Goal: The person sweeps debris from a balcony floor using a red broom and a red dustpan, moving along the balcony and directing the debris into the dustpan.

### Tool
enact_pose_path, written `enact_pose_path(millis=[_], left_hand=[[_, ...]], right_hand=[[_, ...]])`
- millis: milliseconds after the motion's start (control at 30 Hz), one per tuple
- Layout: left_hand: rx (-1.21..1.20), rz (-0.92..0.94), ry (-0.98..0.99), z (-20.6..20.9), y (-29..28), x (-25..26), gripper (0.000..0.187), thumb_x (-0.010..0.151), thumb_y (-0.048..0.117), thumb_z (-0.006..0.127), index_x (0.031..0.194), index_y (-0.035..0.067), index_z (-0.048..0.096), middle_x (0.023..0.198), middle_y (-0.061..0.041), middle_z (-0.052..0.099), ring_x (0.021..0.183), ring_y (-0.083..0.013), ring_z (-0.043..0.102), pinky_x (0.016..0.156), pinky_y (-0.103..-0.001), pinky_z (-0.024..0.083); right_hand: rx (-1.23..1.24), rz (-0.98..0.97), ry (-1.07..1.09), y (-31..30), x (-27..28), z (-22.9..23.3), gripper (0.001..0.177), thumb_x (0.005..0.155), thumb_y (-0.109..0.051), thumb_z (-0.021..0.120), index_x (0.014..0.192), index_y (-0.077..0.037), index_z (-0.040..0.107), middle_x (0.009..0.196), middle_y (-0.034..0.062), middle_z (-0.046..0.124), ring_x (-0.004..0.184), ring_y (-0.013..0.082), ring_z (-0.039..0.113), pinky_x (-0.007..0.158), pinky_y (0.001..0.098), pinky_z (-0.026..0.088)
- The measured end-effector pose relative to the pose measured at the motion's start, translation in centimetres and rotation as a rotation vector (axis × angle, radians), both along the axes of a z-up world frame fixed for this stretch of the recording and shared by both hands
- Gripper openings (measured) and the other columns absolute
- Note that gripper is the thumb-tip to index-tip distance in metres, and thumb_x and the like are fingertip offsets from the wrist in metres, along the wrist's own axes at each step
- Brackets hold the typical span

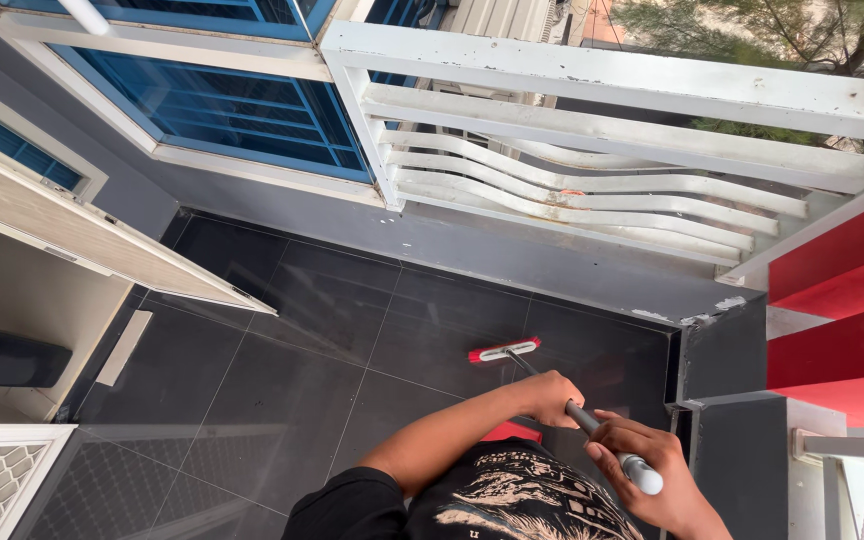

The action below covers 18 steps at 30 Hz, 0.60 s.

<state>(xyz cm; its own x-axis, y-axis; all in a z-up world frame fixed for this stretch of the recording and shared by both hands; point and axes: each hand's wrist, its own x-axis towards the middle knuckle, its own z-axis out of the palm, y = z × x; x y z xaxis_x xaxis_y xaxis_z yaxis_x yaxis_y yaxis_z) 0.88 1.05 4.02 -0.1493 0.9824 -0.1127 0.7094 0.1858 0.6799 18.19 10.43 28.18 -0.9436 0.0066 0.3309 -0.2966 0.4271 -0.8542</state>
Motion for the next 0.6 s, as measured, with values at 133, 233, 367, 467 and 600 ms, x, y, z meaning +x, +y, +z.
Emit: enact_pose_path(millis=[133, 233, 367, 467, 600], left_hand=[[0.173, 0.162, -0.172, -1.8, -0.2, -0.7, 0.027, 0.077, 0.036, 0.075, 0.079, 0.011, 0.067, 0.077, -0.007, 0.068, 0.076, -0.0297, 0.07, 0.069, -0.042, 0.054], [0.274, 0.257, -0.172, -4.9, -0.2, 0.3, 0.029, 0.084, 0.038, 0.074, 0.08, 0.011, 0.064, 0.085, -0.006, 0.066, 0.086, -0.0291, 0.068, 0.075, -0.041, 0.053], [0.332, 0.153, -0.06, -6.5, 0.6, 1.3, 0.034, 0.081, 0.037, 0.076, 0.07, 0.009, 0.058, 0.078, -0.008, 0.066, 0.082, -0.0318, 0.067, 0.078, -0.042, 0.052], [0.236, 0.077, -0.13, -6.3, 0.5, 2.7, 0.022, 0.076, 0.031, 0.071, 0.072, 0.011, 0.062, 0.08, -0.009, 0.069, 0.079, -0.0325, 0.068, 0.07, -0.042, 0.053], [0.101, -0.025, -0.227, -4.7, 0.5, 4.3, 0.024, 0.075, 0.032, 0.071, 0.071, 0.009, 0.063, 0.073, -0.01, 0.07, 0.071, -0.032, 0.068, 0.065, -0.042, 0.053]], right_hand=[[0.091, -0.117, 0.084, -1.1, -1.1, -1.2, 0.015, 0.089, -0.01, 0.073, 0.078, -0.003, 0.066, 0.071, 0.004, 0.069, 0.081, 0.0223, 0.074, 0.071, 0.0338, 0.058], [0.101, -0.196, -0.275, -1.7, -1.9, -2.2, 0.017, 0.08, -0.009, 0.078, 0.071, 0.001, 0.069, 0.059, 0.0078, 0.066, 0.047, 0.0198, 0.06, 0.049, 0.0349, 0.047], [0.146, -0.262, -0.271, -1.9, -1.2, -1.9, 0.024, 0.082, -0.01, 0.077, 0.064, 0.001, 0.064, 0.054, 0.009, 0.058, 0.043, 0.0197, 0.051, 0.046, 0.0363, 0.04], [0.155, -0.273, -0.371, -1.5, -0.4, -0.1, 0.026, 0.082, -0.012, 0.077, 0.063, 0.001, 0.064, 0.053, 0.009, 0.058, 0.042, 0.0205, 0.05, 0.045, 0.0375, 0.039], [0.105, -0.242, -0.48, -1.0, 0.4, 2.8, 0.023, 0.08, -0.014, 0.079, 0.069, 0.0, 0.065, 0.053, 0.008, 0.06, 0.042, 0.02, 0.051, 0.044, 0.0378, 0.039]])
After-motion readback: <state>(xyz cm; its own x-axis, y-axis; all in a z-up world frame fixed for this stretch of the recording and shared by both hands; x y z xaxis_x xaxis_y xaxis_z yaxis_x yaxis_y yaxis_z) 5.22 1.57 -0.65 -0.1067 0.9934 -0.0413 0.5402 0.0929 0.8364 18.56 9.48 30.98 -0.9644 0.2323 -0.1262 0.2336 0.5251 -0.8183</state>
